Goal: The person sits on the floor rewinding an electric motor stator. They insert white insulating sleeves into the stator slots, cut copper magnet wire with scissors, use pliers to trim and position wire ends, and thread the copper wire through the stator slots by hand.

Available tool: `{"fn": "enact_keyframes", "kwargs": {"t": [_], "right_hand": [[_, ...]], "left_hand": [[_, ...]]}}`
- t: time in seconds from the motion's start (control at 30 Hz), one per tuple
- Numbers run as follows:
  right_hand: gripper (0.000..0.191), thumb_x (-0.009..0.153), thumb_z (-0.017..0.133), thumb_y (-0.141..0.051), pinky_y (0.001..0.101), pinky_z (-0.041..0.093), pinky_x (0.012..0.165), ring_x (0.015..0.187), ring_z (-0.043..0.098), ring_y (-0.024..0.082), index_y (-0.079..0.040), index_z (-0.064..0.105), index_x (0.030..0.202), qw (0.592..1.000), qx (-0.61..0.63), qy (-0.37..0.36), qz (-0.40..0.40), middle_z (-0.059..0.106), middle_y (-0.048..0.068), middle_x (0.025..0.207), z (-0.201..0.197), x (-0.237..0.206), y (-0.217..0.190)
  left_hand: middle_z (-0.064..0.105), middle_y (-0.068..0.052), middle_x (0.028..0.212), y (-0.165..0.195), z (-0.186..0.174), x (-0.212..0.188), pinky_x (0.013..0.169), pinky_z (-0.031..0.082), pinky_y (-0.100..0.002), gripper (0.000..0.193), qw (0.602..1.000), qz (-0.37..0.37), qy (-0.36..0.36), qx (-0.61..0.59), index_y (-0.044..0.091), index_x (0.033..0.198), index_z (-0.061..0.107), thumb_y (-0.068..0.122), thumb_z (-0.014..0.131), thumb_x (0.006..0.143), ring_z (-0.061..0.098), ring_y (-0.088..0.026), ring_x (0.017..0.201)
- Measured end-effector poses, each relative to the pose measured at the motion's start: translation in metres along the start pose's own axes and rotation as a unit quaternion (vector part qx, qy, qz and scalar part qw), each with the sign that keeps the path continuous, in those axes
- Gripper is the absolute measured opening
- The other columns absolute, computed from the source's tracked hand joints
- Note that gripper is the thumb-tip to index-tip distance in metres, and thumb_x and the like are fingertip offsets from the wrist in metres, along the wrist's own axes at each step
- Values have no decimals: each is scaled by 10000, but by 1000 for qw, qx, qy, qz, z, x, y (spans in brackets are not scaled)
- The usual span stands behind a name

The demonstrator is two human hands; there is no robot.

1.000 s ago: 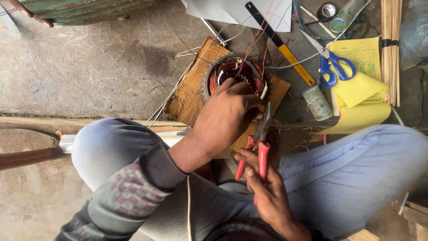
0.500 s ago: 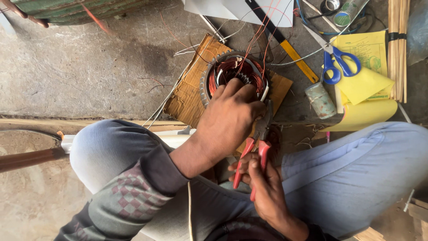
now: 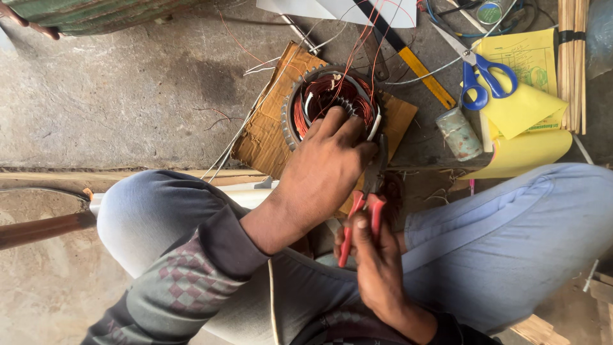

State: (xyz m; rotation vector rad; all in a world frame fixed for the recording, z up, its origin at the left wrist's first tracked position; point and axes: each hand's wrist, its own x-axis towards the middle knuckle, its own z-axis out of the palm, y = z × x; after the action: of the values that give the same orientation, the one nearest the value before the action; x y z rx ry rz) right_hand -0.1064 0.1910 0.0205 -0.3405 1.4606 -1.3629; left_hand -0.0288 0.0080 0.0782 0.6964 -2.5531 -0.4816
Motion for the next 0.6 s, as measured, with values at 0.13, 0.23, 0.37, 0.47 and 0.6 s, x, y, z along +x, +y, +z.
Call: {"fn": "enact_keyframes", "kwargs": {"t": [0.13,0.23,0.37,0.47,0.6], "right_hand": [[471,1027,526,-416,344,517,578,723,621,180,-46,460,1311,998,59,-2,13,595,97,886,-2,1,-3],[566,1018,494,-523,363,511,612,748,648,211,-14,493,1265,995,60,11,82,611,110,923,-3,2,-13],[669,918,394,-604,364,579,719,875,703,187,-68,576,1274,981,38,22,190,686,64,1107,2,0,-29],[675,907,399,-616,389,594,723,934,708,212,-117,582,1323,980,50,-2,192,680,93,1154,11,-2,-36],[457,912,641,-339,415,568,727,976,693,238,-131,521,1301,984,46,9,170,636,39,1160,22,-1,-39]], "left_hand": [[620,-100,1123,-1,1,1,970,465,-402,300,1000,11,-12,9,122,1060,757,114,628,789,531,-296,1128],[622,-107,1163,0,2,1,962,462,-401,283,999,16,-6,31,111,1046,743,134,634,787,531,-294,1137],[619,-111,1179,2,1,1,930,453,-399,295,999,12,-15,51,105,1077,737,166,646,803,527,-298,1135],[618,-116,1176,2,-1,-1,902,447,-397,309,998,8,-31,45,110,1069,735,180,646,782,527,-298,1126],[615,-129,1196,0,-1,-4,904,444,-401,356,999,15,3,44,109,1085,730,204,640,754,523,-309,1128]]}}
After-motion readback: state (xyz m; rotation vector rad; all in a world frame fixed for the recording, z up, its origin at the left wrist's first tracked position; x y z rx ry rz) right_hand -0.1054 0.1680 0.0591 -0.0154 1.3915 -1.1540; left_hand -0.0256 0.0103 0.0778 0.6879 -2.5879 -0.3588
